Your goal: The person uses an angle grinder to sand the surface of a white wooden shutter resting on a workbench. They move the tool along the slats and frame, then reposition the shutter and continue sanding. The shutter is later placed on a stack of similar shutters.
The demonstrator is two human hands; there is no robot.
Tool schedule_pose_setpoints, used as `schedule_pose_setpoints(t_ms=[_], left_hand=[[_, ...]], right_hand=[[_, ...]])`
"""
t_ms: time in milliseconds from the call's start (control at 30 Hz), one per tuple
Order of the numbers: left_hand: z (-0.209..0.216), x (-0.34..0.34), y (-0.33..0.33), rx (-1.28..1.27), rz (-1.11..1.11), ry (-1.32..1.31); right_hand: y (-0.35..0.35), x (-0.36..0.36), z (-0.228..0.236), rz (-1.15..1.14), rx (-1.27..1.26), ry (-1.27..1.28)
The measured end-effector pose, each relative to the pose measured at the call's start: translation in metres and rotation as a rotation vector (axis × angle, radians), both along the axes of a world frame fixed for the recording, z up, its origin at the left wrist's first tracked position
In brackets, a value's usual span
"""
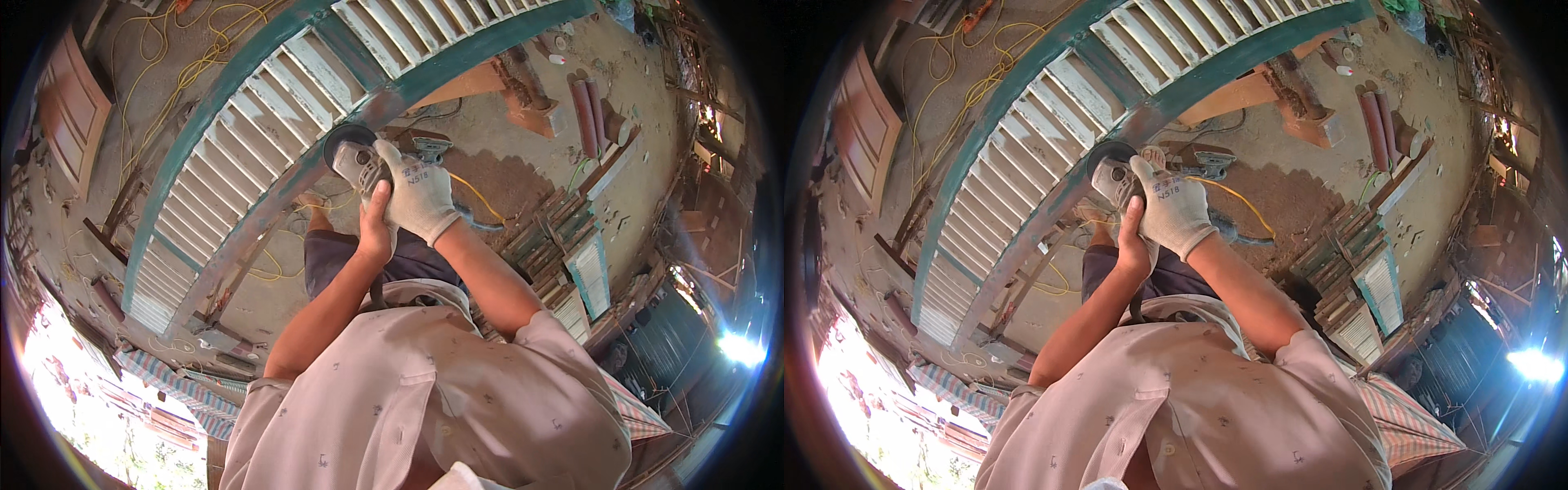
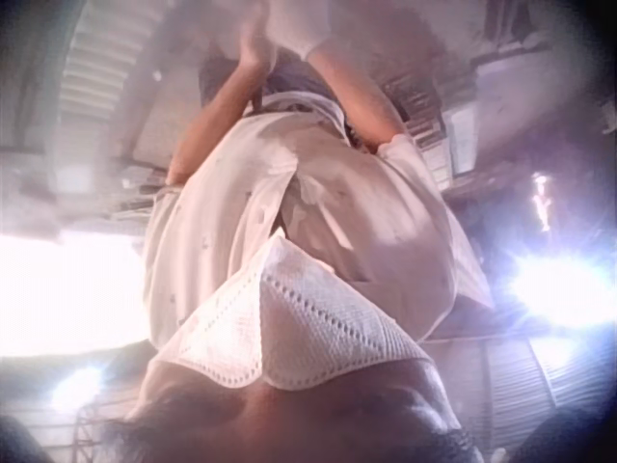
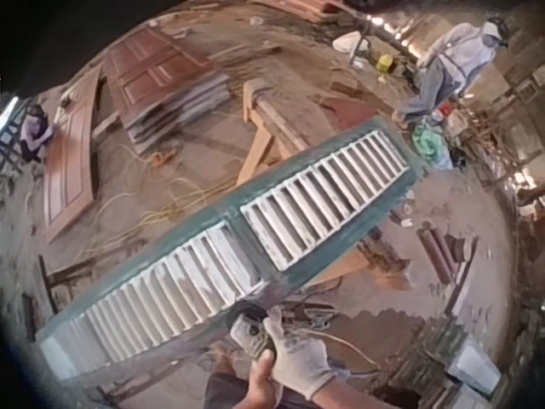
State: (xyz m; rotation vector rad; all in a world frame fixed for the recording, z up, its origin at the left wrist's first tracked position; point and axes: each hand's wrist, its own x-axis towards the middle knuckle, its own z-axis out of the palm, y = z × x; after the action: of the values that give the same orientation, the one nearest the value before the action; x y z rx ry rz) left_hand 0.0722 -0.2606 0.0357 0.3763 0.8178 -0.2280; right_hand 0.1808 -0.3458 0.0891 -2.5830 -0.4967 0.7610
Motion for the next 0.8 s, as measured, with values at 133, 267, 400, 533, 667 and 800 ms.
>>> schedule_pose_setpoints(t_ms=[133,267,400,533,667,800], left_hand=[[-0.009,0.045,-0.027,0.063,-0.105,-0.058],[0.009,0.123,-0.059,0.090,-0.349,-0.005],[0.012,0.129,-0.068,0.108,-0.315,0.008],[0.004,0.083,-0.056,0.087,-0.075,-0.002],[0.007,0.088,-0.055,0.094,-0.127,0.027],[0.013,0.157,-0.095,0.132,-0.401,-0.023]], right_hand=[[-0.025,0.032,0.000,-0.072,-0.076,-0.025],[-0.072,0.085,0.009,-0.199,-0.122,-0.136],[-0.079,0.096,0.016,-0.158,-0.134,-0.102],[-0.059,0.063,0.000,-0.065,-0.025,-0.056],[-0.060,0.069,0.008,-0.106,-0.037,-0.018],[-0.111,0.115,0.009,-0.228,-0.128,-0.108]])
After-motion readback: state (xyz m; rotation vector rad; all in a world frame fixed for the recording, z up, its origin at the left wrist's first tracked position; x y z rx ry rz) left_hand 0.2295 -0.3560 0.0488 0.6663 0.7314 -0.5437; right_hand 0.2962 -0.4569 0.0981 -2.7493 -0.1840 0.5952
